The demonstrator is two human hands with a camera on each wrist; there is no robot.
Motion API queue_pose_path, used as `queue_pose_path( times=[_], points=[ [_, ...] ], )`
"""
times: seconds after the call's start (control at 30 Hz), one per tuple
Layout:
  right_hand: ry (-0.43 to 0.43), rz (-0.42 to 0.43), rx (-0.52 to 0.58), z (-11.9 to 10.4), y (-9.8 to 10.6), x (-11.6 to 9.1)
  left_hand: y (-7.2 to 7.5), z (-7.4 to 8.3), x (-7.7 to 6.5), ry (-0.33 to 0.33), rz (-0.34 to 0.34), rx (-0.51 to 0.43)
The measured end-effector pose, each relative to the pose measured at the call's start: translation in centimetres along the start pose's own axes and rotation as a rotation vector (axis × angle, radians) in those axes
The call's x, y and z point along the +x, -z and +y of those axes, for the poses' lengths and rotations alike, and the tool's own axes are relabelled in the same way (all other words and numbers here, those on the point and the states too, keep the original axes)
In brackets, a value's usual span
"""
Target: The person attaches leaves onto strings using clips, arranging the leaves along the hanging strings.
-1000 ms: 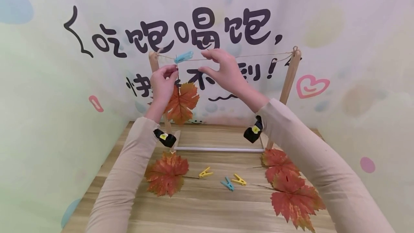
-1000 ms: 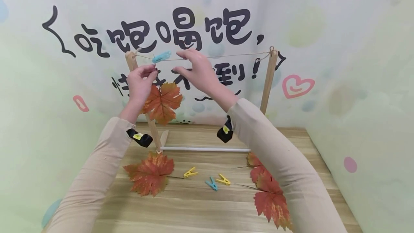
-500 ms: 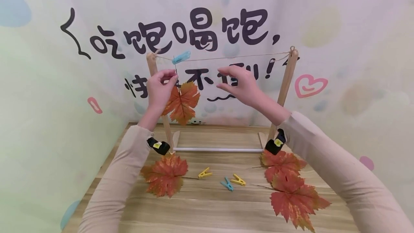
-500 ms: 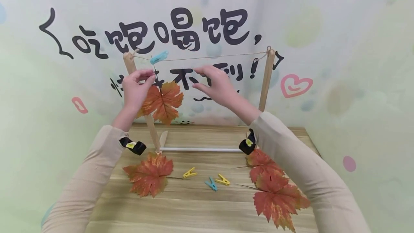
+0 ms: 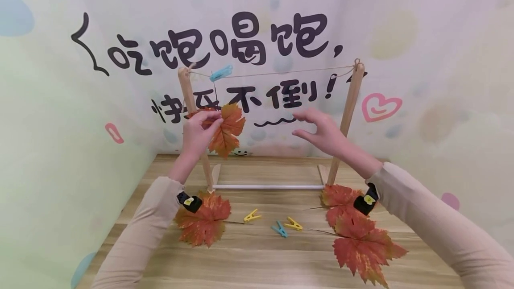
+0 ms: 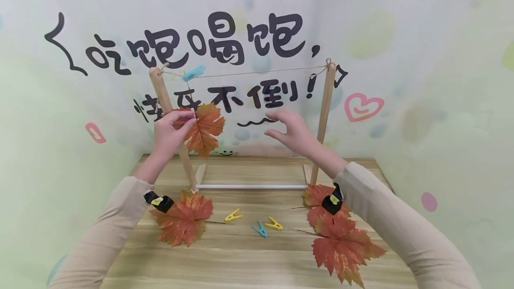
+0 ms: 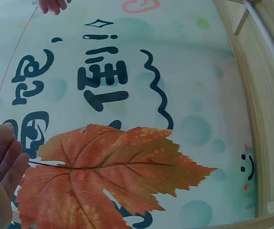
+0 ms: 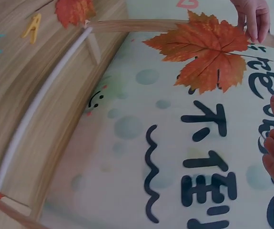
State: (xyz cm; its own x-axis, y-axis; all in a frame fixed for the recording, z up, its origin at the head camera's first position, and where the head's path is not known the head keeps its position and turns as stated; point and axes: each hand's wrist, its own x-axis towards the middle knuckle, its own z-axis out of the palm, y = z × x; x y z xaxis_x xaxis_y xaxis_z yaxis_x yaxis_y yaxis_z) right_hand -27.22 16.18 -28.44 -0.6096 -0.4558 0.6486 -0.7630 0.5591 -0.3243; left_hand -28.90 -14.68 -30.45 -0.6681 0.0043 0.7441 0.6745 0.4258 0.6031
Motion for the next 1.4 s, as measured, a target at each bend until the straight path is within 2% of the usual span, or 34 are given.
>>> queue_pose_path(
  times=[0.13,0.37,0.57,0.83,1.1,1.27,1.4],
  points=[
    [-0.030,-0.002,0.014,0.8,0.0,-1.5,0.0,-0.7,-1.1,-0.002,-0.015,0.028],
    [-0.129,-0.040,0.021,1.9,0.1,-4.4,-0.2,-2.0,-3.2,0.022,-0.058,0.059],
    [-0.164,-0.053,0.029,2.8,-0.2,-6.8,-0.1,-3.3,-4.8,0.053,-0.060,0.017],
    [-0.169,-0.076,0.054,3.7,-1.7,-9.5,-0.4,-4.6,-7.1,0.071,-0.084,0.052],
    [-0.221,-0.103,0.094,3.6,-4.1,-11.7,-1.0,-4.6,-9.5,0.208,-0.168,0.035],
    [-0.232,-0.115,0.123,3.8,-5.5,-13.0,-1.4,-5.4,-11.3,0.278,-0.218,0.037],
    [-0.235,-0.113,0.168,4.0,-6.5,-13.9,-1.7,-6.3,-12.7,0.329,-0.230,0.007]
  ],
)
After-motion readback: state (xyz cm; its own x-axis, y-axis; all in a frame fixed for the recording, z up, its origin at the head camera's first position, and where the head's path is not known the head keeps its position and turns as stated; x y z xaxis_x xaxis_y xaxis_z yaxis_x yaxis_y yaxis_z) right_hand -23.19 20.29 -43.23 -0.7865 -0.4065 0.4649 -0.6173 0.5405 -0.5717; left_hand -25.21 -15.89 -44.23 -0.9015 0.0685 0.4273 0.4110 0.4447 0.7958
